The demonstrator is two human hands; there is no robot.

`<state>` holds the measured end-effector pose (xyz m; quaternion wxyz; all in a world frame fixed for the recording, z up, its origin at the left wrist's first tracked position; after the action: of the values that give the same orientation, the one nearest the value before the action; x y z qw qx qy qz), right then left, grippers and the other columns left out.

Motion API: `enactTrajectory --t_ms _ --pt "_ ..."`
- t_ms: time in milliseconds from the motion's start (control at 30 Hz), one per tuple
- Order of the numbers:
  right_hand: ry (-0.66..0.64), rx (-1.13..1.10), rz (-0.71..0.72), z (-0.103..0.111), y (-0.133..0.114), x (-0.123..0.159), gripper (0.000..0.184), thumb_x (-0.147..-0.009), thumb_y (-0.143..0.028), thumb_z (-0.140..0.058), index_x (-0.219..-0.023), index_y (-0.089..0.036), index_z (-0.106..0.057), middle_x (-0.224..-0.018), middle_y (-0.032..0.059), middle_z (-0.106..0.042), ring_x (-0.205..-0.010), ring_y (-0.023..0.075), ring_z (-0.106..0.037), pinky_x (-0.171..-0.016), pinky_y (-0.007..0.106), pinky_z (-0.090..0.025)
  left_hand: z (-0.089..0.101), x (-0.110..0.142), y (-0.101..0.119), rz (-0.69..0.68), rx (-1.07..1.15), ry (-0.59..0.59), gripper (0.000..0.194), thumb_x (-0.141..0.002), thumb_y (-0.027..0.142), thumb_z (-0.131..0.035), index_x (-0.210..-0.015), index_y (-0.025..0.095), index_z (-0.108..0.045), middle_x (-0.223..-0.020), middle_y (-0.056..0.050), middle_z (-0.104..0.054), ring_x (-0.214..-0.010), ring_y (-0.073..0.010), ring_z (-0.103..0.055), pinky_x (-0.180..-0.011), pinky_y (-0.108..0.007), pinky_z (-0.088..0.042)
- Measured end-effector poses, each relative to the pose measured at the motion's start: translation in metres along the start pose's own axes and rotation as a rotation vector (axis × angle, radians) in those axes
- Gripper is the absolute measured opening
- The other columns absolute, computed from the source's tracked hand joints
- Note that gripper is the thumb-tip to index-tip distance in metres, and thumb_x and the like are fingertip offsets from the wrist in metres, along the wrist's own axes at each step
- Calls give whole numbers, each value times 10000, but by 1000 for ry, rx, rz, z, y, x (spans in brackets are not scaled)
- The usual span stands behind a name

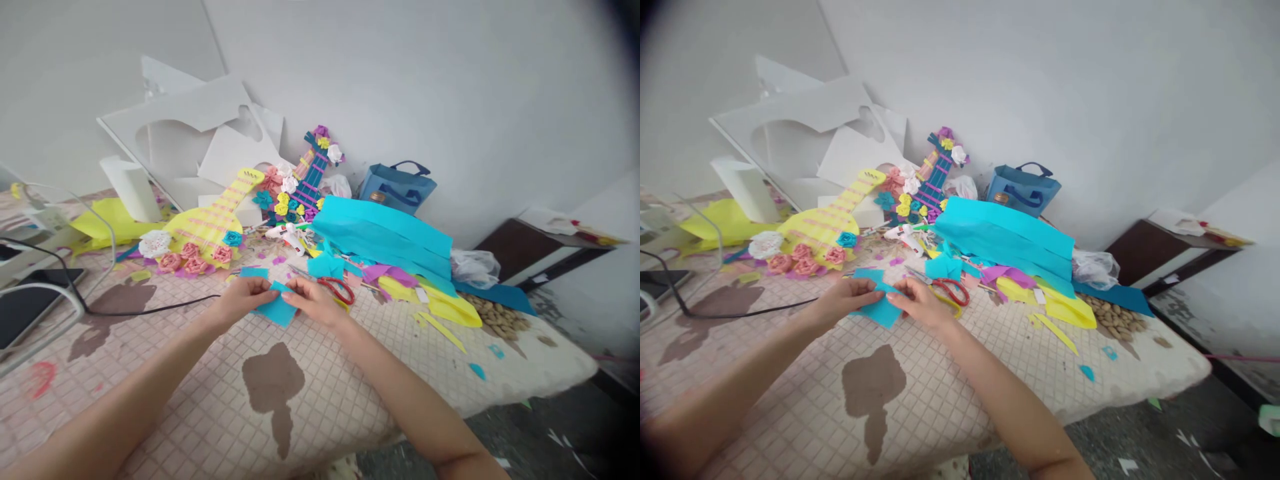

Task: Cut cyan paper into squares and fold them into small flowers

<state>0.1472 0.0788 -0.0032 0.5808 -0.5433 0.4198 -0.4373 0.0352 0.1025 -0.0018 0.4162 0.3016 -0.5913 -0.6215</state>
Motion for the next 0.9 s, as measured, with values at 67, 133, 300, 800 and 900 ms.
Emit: enactTrajectory --t_ms 67,133,300,800,900 --pt "-58 48 -15 -5 0 -4 250 -742 -420 -656 -774 -190 -566 -660 -41 -529 -556 86 -492 -482 198 -419 0 0 2 -13 -9 -9 363 -615 462 -723 -558 174 -511 -469 54 -450 -431 -72 -390 -410 -199 -272" --pt "-73 60 -36 -4 2 -10 249 -725 -392 -677 -695 -177 -557 -588 -50 -506 -496 80 -467 -453 201 -395 4 0 1 0 -4 20 354 -631 469 -716 -595 170 -530 -485 53 -460 -442 -77 -418 -415 -197 -309" --pt "88 -43 -19 13 6 -22 245 -731 -404 -658 -777 -177 -579 -647 -34 -564 -534 89 -509 -472 200 -397 4 0 -9 65 130 34 385 -652 476 -721 -840 160 -606 -763 -33 -657 -712 -161 -623 -632 -267 -495" --pt "195 -143 -39 15 10 -5 285 -690 -423 -687 -836 -184 -637 -697 -2 -601 -592 121 -504 -489 228 -400 -4 0 -20 98 143 41 319 -617 406 -756 -648 150 -568 -600 -2 -646 -585 -114 -591 -628 -246 -481" --pt "214 -133 -36 16 11 -4 273 -679 -422 -694 -799 -184 -636 -669 -11 -588 -569 112 -484 -478 224 -387 -4 0 -22 111 146 37 299 -628 382 -751 -643 155 -557 -603 0 -649 -585 -112 -593 -631 -246 -486"
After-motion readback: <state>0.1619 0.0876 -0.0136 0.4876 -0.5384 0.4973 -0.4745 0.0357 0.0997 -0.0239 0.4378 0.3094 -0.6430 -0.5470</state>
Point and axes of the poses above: each hand's wrist, its own x-axis away from the middle knuckle, its own z-axis out of the back of the hand, y = z × x, the point moved 10 cm from there along -x, towards the middle knuckle
